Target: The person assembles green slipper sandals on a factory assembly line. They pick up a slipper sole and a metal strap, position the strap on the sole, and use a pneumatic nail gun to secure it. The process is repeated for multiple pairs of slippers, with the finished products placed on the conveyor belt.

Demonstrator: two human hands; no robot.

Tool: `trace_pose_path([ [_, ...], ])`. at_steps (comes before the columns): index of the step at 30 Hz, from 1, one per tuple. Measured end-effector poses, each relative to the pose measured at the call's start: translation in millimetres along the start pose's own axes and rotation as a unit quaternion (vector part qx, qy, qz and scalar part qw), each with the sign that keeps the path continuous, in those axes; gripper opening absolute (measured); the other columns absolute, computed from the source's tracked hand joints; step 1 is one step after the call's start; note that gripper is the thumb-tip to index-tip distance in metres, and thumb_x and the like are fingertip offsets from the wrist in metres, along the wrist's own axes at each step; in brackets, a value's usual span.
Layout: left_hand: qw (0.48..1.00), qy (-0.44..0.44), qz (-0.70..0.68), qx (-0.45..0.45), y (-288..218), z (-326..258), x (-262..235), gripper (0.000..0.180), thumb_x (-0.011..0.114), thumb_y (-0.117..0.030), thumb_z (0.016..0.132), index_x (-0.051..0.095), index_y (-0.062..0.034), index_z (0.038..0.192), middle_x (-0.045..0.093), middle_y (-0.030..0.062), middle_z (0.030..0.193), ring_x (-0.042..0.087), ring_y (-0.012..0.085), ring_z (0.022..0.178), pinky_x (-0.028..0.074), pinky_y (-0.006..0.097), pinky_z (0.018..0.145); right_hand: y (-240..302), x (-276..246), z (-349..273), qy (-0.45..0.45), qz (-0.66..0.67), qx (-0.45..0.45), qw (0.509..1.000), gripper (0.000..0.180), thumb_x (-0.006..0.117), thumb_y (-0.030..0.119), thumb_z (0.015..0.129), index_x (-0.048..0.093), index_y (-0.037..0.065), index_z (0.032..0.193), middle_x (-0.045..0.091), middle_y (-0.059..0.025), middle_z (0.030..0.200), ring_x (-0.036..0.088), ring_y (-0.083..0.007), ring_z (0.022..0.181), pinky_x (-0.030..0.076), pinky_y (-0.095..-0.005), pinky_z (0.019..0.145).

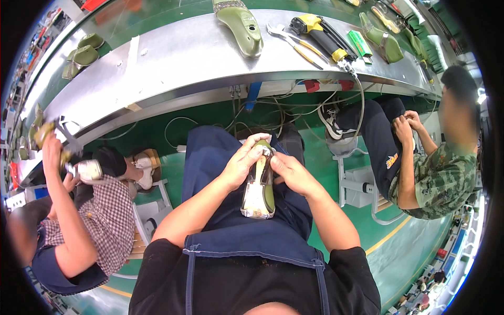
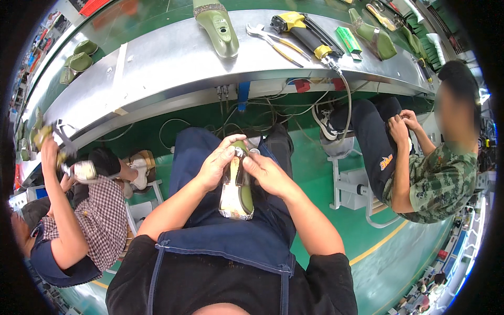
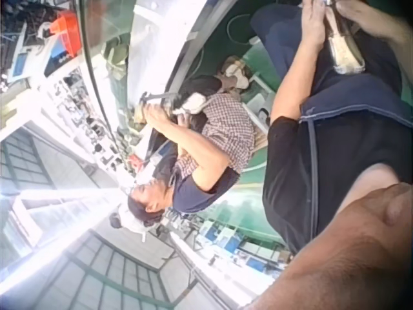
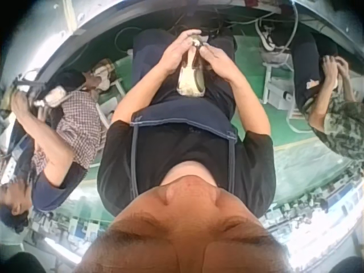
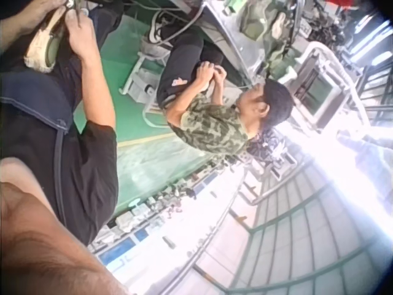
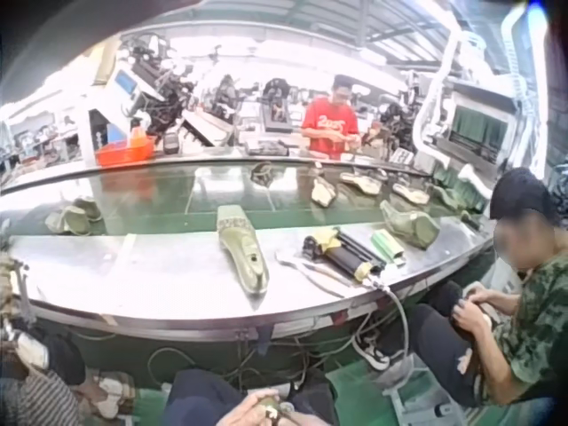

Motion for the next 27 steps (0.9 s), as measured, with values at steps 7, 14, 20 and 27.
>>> trace_pose_path([
  [7,0.999,0.038,-0.025,-0.026,1,-9,1,0.053,0.058,-0.038,0.109,0.045,-0.0092,0.151,0.058,0.0073,0.135,0.059,0.0173,0.121,0.047,0.033,0.107,13,-3,-2,-0.043,-0.007,0.007,0.999,0.069,0.052,0.063,0.106,0.069,-0.002,0.122,0.072,-0.0076,0.096,0.069,-0.0184,0.089,0.062,-0.0376,0.071],
  [14,0.998,0.038,-0.028,-0.028,-6,-19,9,0.045,0.054,-0.033,0.111,0.046,-0.0108,0.15,0.059,0.0066,0.133,0.058,0.0152,0.12,0.048,0.032,0.105,38,1,-9,-0.062,-0.115,-0.018,0.991,0.053,0.058,0.047,0.108,0.072,-0.004,0.111,0.069,-0.011,0.075,0.071,-0.022,0.069,0.059,-0.0394,0.063],
  [20,1.0,0.011,-0.008,-0.01,11,-21,-7,0.05,0.056,-0.036,0.11,0.044,-0.0098,0.151,0.06,0.0072,0.133,0.057,0.0158,0.123,0.046,0.033,0.108,57,24,-10,-0.161,-0.303,-0.135,0.93,0.036,0.059,0.03,0.107,0.07,-0.004,0.105,0.069,-0.0266,0.08,0.07,-0.0456,0.078,0.057,-0.0486,0.069],
  [27,0.999,-0.008,0.018,-0.03,-4,-46,-13,0.126,0.092,-0.043,0.082,0.008,-0.0079,0.169,0.049,0.0207,0.151,0.053,0.0279,0.137,0.044,0.042,0.116,32,42,-18,-0.103,-0.182,-0.168,0.963,0.077,0.07,0.029,0.1,0.034,-0.002,0.161,0.064,-0.0319,0.135,0.063,-0.046,0.129,0.051,-0.0458,0.107],
])
Point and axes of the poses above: each hand's wrist, its own z-axis towards the middle knuckle, its own x-axis out of the palm, y = z × x, the point moved 7 cm from there along z, towards the middle knuckle
